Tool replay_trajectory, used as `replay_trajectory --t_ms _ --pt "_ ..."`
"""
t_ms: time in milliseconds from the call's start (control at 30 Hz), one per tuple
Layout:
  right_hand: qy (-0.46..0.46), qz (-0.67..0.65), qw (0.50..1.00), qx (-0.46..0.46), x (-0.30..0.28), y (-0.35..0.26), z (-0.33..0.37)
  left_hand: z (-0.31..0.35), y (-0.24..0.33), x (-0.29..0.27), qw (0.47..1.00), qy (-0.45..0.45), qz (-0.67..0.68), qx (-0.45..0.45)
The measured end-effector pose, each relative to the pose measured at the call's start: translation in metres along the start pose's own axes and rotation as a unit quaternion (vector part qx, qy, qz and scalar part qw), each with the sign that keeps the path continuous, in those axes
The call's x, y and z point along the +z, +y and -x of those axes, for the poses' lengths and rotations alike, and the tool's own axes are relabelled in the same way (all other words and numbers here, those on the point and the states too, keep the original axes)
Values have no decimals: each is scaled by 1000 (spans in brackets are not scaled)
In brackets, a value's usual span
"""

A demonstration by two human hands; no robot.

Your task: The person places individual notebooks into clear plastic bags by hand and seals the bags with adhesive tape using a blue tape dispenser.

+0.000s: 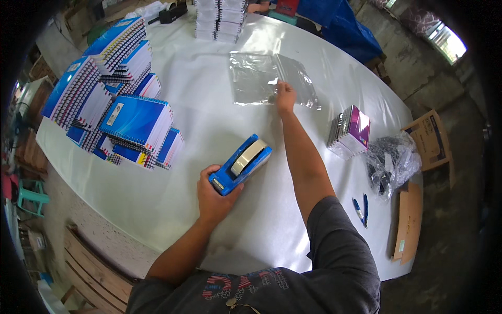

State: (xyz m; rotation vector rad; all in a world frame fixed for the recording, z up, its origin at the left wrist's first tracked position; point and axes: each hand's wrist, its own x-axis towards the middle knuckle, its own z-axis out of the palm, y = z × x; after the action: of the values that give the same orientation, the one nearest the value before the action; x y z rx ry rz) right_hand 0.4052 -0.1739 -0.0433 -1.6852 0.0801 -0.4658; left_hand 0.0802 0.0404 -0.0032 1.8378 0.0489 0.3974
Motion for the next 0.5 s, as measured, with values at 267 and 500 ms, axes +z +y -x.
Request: replay_trajectory --t_ms 267,500 --pt "163 -608 768 119 -74 -73 -56 0 13 2 1000 19 0 -19" --pt "151 57 953 -257 -112 -227 89 -45 -9 22 990 104 -91 -28"
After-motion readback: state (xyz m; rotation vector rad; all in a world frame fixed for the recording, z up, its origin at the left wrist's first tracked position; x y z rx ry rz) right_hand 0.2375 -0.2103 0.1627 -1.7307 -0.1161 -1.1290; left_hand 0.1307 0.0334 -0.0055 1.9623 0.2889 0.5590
